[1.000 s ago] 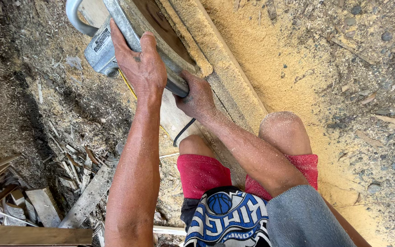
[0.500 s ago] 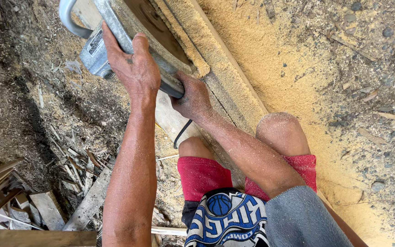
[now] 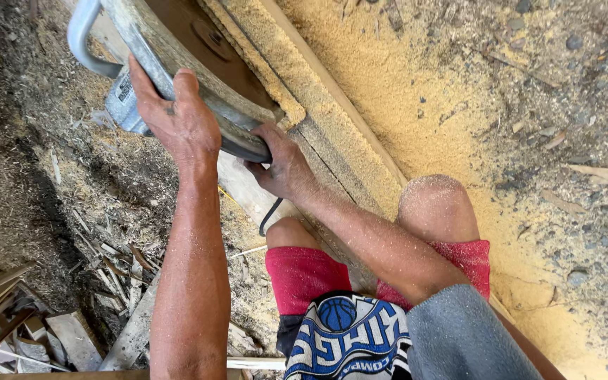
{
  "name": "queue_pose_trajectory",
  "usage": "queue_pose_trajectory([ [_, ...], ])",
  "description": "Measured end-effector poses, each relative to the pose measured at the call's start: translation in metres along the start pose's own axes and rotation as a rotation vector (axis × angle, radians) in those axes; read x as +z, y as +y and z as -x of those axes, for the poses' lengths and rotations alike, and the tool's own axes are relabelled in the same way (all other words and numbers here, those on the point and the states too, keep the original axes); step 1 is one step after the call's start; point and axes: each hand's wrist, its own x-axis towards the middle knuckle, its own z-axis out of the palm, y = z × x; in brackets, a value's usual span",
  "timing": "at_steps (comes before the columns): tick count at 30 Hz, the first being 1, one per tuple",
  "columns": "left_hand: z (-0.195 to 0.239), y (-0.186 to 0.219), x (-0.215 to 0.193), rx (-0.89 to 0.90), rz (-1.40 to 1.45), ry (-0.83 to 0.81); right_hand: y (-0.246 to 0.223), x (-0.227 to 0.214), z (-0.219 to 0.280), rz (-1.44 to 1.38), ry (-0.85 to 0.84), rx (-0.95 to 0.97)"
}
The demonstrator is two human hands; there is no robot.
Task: The person uses a circular saw to cut a long plank of wood. They guide the saw along the length of the plank, creating a straight cut while kneeling on the ground.
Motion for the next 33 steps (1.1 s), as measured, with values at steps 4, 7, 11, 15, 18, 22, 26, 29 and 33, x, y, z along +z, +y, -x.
queue_pose_trajectory([
  [4,0.0,0.0,0.0,0.024,-0.026,0.0,0.004,0.009,0.003,0.046,0.006,0.04],
  [7,0.0,-0.004,0.001,0.03,-0.029,-0.003,0.005,0.011,0.003,0.049,0.035,0.028],
  [11,-0.001,-0.013,0.002,0.055,-0.013,-0.001,0.006,0.012,0.002,0.048,0.037,0.027],
  [15,-0.002,-0.023,0.002,0.042,-0.015,0.003,0.004,0.012,0.002,0.05,0.046,0.038],
  [18,-0.003,-0.027,0.003,0.026,-0.008,0.006,0.004,0.012,0.002,0.053,0.049,0.033],
  [22,-0.003,-0.028,0.002,0.059,0.027,-0.005,0.004,0.014,0.001,0.054,0.067,0.008],
  [26,-0.005,-0.029,0.002,0.049,0.04,-0.005,0.006,0.016,-0.002,0.068,0.057,0.036],
  [29,-0.008,-0.033,0.001,0.058,0.049,-0.006,0.006,0.017,-0.005,0.079,0.085,0.012],
  [33,-0.014,-0.038,0.002,0.12,-0.031,0.015,0.006,0.018,-0.008,0.078,0.074,0.002],
])
